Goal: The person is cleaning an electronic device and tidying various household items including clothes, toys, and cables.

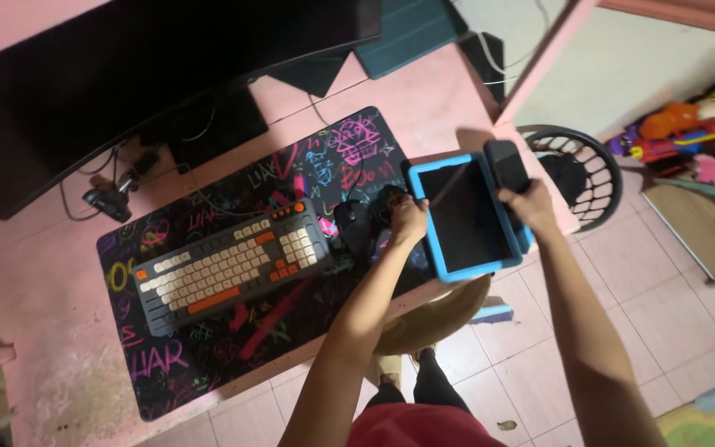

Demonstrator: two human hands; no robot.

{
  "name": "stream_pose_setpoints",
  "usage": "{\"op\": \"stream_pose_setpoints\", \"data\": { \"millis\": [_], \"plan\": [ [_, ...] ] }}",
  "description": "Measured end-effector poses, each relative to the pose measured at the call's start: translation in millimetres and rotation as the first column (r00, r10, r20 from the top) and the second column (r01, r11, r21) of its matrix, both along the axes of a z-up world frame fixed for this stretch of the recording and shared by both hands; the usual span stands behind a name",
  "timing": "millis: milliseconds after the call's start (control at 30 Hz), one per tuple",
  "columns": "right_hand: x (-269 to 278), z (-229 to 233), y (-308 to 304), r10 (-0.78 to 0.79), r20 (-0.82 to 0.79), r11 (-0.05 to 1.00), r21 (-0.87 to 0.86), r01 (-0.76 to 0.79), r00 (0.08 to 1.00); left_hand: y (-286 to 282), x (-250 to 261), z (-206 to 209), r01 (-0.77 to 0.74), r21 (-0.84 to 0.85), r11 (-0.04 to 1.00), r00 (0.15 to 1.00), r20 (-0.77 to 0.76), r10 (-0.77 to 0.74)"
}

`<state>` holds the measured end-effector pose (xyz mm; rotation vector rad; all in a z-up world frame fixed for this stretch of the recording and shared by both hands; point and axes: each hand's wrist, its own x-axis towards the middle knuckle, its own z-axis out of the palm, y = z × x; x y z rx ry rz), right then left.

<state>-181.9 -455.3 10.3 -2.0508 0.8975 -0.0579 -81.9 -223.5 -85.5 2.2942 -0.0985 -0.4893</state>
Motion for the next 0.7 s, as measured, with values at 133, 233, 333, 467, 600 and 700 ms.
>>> {"op": "stream_pose_setpoints", "data": {
  "millis": [133, 233, 333, 467, 600, 700],
  "plan": [
    [-36, -24, 5, -0.062, 0.084, 0.997, -0.041, 0.066, 0.994, -4, -2, -59, 0.025, -0.056, 0.998, 0.987, 0.16, -0.016],
    [-46, -34, 4, -0.094, 0.094, 0.994, 0.06, 0.089, 0.991, 1, -8, -56, 0.019, -0.159, 0.987, 0.942, 0.335, 0.036],
    [-58, -33, -2, -0.023, 0.216, 0.997, 0.077, 0.006, 0.976, 6, -23, -18, -0.044, -0.296, 0.954, 0.987, 0.136, 0.088],
    [-74, -28, -25, -0.034, 0.243, 0.948, 0.314, -0.046, 0.97, -13, -24, 21, -0.14, -0.403, 0.904, 0.989, -0.022, 0.143],
    [-106, -8, -49, -0.199, 0.384, 0.892, 0.452, 0.004, 0.902, -55, -30, 14, -0.073, -0.547, 0.834, 0.986, 0.088, 0.144],
    [-141, -18, -100, -0.336, 0.455, 0.791, 0.612, -0.015, 0.825, -95, -52, 48, -0.024, -0.681, 0.732, 1.0, -0.012, 0.022]
  ]
}}
